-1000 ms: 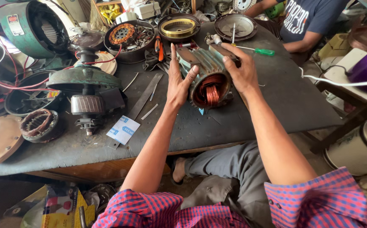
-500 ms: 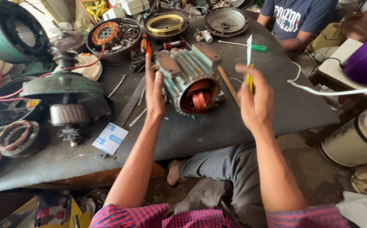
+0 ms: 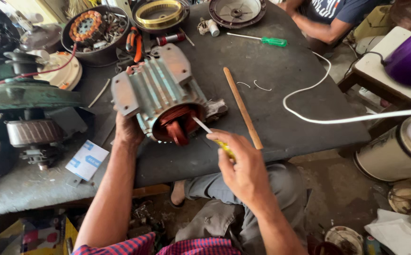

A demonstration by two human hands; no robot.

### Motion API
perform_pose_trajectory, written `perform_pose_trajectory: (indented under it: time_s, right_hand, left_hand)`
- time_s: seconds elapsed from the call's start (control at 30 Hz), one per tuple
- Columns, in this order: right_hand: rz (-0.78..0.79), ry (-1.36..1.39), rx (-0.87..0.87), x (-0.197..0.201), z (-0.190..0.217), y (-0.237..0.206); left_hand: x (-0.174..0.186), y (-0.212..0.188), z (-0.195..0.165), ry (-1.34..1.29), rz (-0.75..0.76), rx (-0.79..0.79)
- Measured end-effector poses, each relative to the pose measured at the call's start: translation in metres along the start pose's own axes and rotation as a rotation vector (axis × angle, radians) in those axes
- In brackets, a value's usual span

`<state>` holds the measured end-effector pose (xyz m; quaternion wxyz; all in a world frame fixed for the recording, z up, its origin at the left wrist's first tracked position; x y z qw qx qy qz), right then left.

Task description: The person uses a wooden stick and a screwdriver to remove copper wire from the stator of an electric motor. They repeatedly pry and pull the wire from the stator slots, occasionally rotating the stator to access different sections.

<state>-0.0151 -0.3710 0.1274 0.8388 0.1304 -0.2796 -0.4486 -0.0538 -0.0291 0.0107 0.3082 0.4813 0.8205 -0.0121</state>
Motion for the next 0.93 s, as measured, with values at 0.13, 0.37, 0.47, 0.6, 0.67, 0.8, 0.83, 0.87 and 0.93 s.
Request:
perform_pose_trajectory:
  time_s: [0.13,0.37,0.47,0.6,0.67,0.8,0.83,0.87,0.93]
  right_hand:
    - [0.062,0.035,0.026,-0.007,0.000,0.002]
    - [-0.013,-0.242,0.258,-0.018,0.007,0.019]
    - [0.040,-0.327,0.105,-0.029,0.000,0.028]
    - [-0.059,-0.340,0.204,-0.041,-0.003,0.037]
    - [-0.099,-0.337,0.233,-0.048,-0.005,0.038]
    - [-0.162,-0.342,0.297,-0.054,-0.011,0.038]
    - [-0.155,-0.350,0.287,-0.056,-0.012,0.038]
    - [-0.149,-0.358,0.276,-0.058,-0.014,0.039]
    - [-0.062,-0.403,0.191,-0.062,-0.020,0.043]
  left_hand:
    - [0.025,-0.014,-0.002,-0.160,0.175,0.072]
    - [0.055,-0.002,0.017,-0.234,0.054,0.116]
    - [0.059,0.003,0.018,-0.250,0.042,0.124]
    - [0.057,0.012,0.020,-0.232,0.060,0.112]
    - [0.056,0.017,0.022,-0.233,0.068,0.117]
    - [0.054,0.032,0.027,-0.192,0.113,0.087]
    - [0.056,0.034,0.026,-0.172,0.126,0.074]
    - [0.059,0.037,0.027,-0.167,0.109,0.067]
    - [0.062,0.046,0.033,-0.162,0.077,0.055]
Point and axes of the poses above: each hand's wrist, its own y-axis towards the middle knuckle, its own x-axis out of the back of the hand, z = x × y, the point moved 3 cm from there along y, towards the middle knuckle, and after that the axes turned 1 degree about x, right-handed, at the moved point
